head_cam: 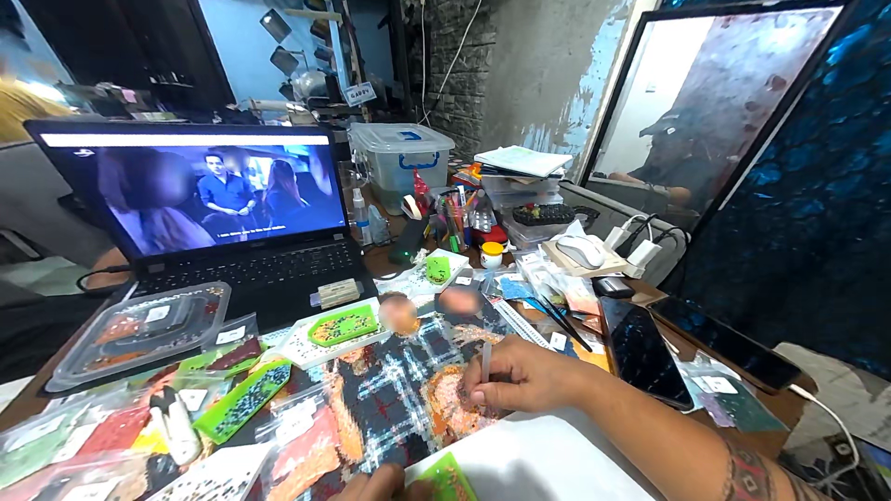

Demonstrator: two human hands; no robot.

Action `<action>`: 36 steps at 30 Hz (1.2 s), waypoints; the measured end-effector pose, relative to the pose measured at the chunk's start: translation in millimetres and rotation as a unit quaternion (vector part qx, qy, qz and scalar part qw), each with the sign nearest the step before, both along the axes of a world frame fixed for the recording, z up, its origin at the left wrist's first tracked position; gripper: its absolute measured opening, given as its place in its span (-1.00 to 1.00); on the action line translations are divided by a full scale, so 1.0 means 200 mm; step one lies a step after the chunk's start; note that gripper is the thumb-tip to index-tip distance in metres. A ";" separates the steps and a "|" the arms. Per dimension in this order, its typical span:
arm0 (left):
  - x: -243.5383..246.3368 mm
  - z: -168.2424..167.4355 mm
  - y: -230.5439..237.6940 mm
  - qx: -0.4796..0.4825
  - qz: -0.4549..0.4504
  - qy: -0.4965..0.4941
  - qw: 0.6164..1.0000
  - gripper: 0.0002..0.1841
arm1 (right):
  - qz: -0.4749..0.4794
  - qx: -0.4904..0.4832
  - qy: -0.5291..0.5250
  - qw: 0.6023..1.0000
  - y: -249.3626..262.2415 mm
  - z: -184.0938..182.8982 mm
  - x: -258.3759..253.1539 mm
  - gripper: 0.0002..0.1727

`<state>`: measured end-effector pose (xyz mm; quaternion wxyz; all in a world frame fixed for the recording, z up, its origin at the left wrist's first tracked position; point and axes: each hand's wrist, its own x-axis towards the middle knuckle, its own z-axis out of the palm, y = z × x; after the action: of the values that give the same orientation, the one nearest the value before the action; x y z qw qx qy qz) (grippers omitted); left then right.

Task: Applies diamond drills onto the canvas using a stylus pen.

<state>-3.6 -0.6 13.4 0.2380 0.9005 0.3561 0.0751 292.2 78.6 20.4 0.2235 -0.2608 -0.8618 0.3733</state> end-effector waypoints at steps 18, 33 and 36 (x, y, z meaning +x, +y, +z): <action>0.00 -0.06 0.00 0.059 0.004 -0.089 0.994 -0.61 | 0.036 0.099 0.115 0.988 -0.19 -0.09 -0.21 -0.62; 0.01 -0.08 0.00 0.087 0.008 -0.095 0.992 -0.61 | 0.043 0.084 0.093 0.991 -0.18 -0.11 -0.22 -0.64; 0.01 -0.07 0.00 0.076 0.010 -0.092 0.993 -0.61 | 0.046 0.096 0.089 0.990 -0.18 -0.12 -0.22 -0.64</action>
<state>-1.8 -1.3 -1.3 0.1999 0.9017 0.3347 0.1869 248.5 42.8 -2.7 0.3060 -0.1639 -0.8813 0.3207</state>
